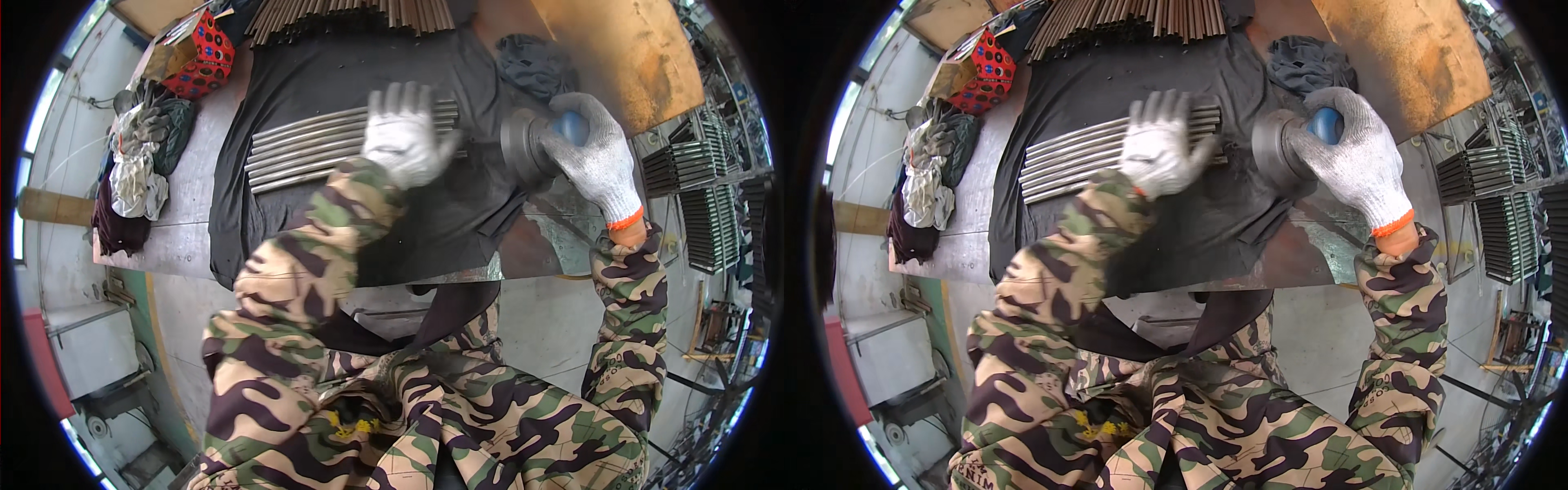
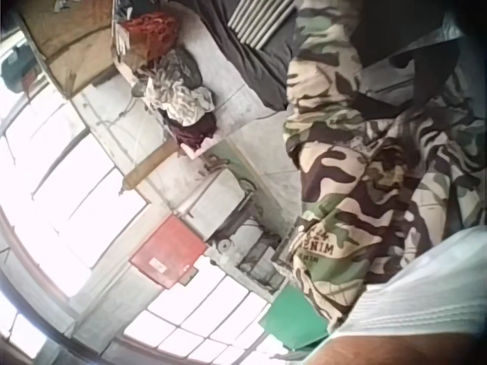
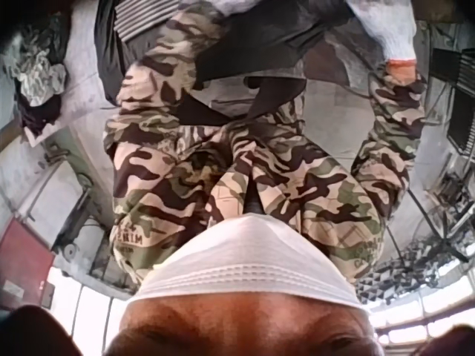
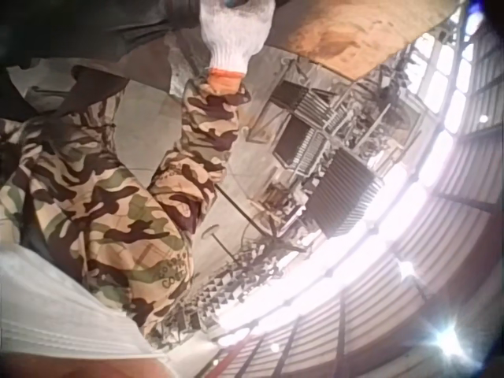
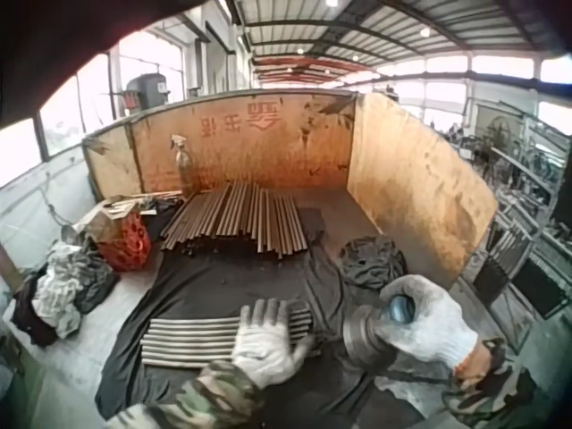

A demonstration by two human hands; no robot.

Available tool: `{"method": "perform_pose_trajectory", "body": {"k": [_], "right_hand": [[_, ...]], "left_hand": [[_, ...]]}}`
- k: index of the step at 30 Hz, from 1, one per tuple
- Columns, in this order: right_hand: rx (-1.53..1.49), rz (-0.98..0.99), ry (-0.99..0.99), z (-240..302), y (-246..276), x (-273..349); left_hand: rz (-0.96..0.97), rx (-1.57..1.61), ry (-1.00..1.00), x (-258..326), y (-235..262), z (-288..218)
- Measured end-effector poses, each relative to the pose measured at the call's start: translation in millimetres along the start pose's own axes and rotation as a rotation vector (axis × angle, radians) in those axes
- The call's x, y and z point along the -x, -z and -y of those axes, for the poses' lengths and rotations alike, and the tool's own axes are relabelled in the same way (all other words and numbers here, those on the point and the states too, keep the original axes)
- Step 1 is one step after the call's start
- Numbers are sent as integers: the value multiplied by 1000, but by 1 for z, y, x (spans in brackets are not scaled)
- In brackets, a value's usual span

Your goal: The person is sanding the ends of a bundle of metal pipes using a handheld power sander at a workbench.

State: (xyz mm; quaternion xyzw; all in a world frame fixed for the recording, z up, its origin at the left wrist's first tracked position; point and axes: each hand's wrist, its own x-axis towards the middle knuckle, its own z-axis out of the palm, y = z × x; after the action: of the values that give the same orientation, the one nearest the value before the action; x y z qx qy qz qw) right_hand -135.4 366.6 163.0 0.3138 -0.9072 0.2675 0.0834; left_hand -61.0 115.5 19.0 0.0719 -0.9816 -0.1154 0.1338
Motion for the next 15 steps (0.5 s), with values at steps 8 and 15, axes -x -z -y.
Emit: {"method": "perform_pose_trajectory", "body": {"k": [8,15], "right_hand": [[209,69,147,39,-36,-18],[382,197,272,59,-79,-52]], "left_hand": [[-140,-96,-100,43,43,97],[-148,-40,0,25,43,86]]}}
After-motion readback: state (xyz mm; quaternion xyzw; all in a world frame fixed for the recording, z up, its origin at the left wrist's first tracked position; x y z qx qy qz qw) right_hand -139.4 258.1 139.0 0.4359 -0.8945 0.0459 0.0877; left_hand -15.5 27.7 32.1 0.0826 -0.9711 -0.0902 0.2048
